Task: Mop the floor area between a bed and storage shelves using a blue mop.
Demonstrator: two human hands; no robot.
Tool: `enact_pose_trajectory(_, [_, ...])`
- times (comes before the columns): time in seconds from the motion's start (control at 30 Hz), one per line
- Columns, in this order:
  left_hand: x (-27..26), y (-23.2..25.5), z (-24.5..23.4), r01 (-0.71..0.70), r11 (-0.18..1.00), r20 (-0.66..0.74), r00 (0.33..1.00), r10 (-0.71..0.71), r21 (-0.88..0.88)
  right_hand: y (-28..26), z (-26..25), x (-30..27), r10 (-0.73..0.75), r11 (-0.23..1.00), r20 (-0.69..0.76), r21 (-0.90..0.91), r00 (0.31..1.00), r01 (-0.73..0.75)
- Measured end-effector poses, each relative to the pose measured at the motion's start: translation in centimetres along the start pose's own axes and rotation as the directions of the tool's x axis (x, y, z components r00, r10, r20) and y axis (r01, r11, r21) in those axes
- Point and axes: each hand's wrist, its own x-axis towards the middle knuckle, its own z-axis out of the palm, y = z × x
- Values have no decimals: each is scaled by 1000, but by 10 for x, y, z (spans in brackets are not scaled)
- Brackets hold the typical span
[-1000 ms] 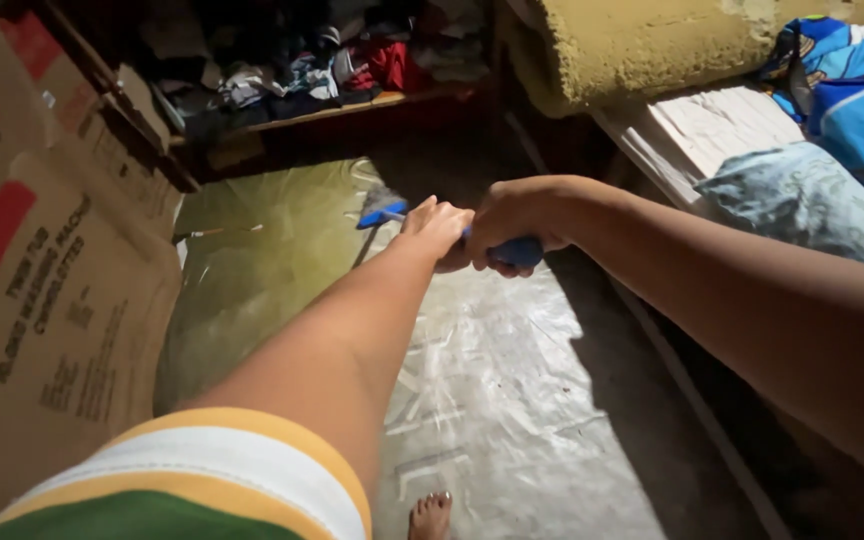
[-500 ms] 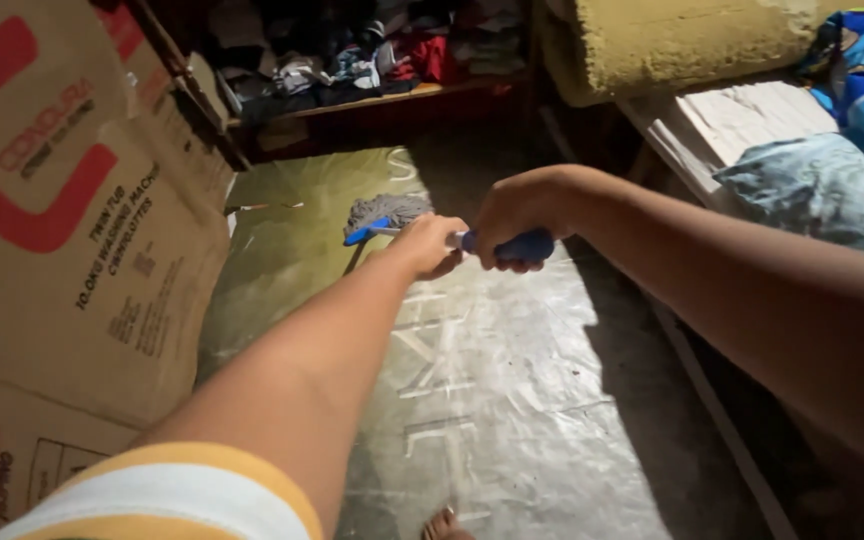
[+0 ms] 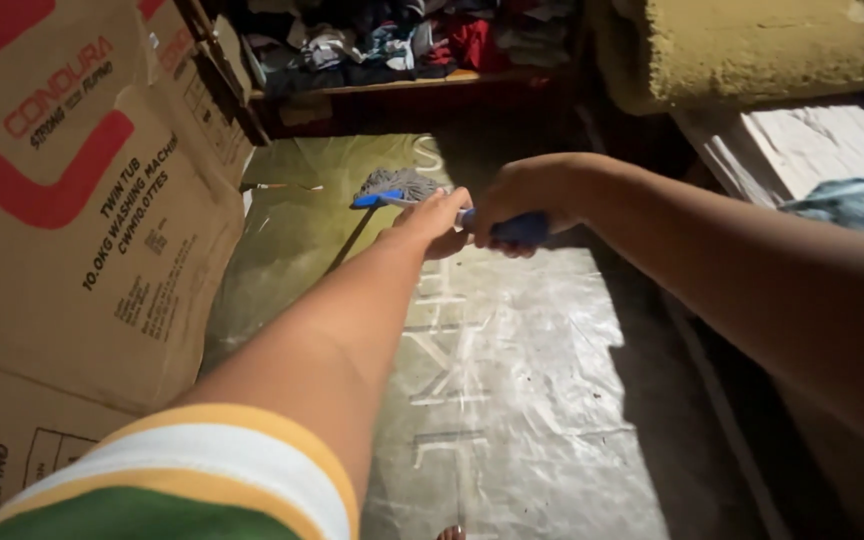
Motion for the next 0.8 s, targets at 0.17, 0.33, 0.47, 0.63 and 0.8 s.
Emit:
enact_pose_trajectory(0.17, [-5, -6, -26, 103, 991, 130, 985, -113, 82, -6, 14, 47, -24, 1000, 15, -5, 1000, 24])
enact_pose_trajectory(0.33, [15, -45, 18, 226, 952, 272, 948, -166, -207, 8, 33, 25, -66, 998, -12, 3, 998, 67])
enact_pose_trajectory(0.47, [-4, -13, 15, -7, 985, 217, 975, 45, -174, 22, 36, -14, -61, 996, -42, -65, 997, 58])
enact_pose_trajectory(0.63, [-23, 39, 22, -77, 995, 247, 965, 91, -66, 51, 35, -67, -37, 994, -20, -102, 999, 35])
enact_pose_trajectory(0.8, [-42, 81, 26, 63, 989, 400, 916, -5, -132, 74, 38, -124, -17, 983, -1, -182, 1000, 17])
